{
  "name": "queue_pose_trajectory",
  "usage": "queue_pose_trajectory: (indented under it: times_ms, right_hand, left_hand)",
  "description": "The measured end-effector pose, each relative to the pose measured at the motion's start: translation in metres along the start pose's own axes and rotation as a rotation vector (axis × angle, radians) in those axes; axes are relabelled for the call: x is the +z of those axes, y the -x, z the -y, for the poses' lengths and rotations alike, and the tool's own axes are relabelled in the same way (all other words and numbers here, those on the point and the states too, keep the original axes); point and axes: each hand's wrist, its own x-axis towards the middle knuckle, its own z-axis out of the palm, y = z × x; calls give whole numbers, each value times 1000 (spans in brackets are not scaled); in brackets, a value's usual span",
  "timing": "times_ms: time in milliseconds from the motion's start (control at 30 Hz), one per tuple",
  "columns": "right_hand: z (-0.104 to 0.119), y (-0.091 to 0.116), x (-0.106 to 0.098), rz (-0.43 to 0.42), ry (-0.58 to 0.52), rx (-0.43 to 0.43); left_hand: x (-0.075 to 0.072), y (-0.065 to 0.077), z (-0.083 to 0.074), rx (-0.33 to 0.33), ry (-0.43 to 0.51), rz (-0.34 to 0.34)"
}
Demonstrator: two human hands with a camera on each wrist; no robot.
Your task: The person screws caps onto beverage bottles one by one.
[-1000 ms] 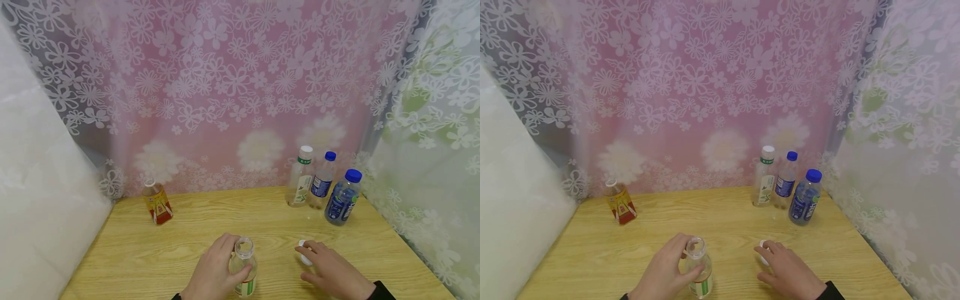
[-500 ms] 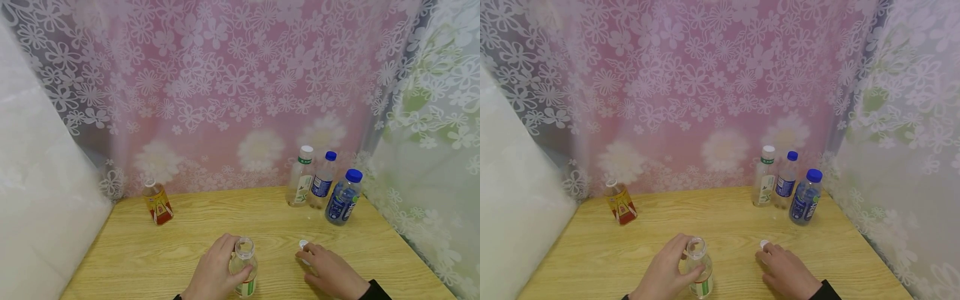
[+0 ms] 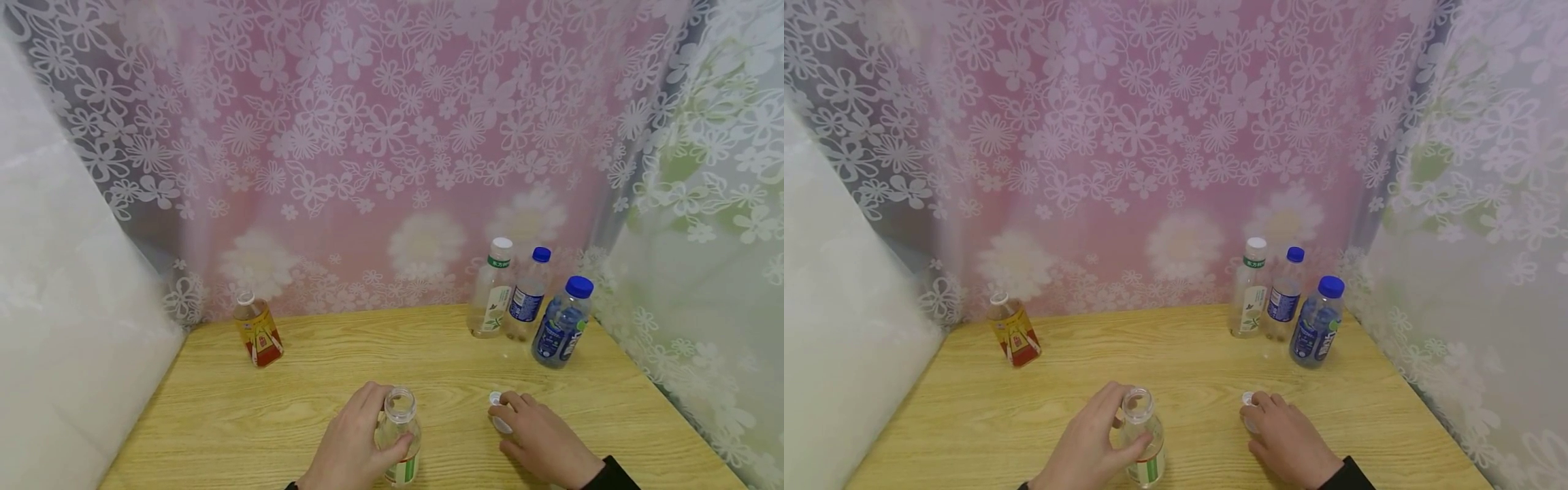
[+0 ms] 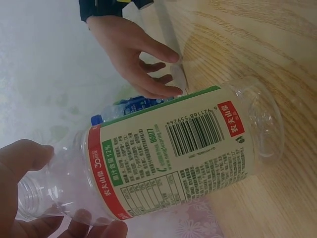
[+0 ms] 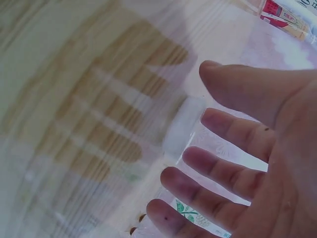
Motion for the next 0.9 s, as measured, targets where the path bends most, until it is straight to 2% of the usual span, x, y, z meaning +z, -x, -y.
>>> queue_pose_trajectory:
  times_ms: [200,467,900]
  right_hand:
    - [-2,-1,1,-2,-4,-12]
    - [-4,-1,-1,45,-121,3]
    - [-1,-2,-6,96,-202,41]
  left_hand:
    - [0,1,0,-15,13,15]
    - [-1,0,0,-27,14,25]
    - [1,2,2,-17,-12,8]
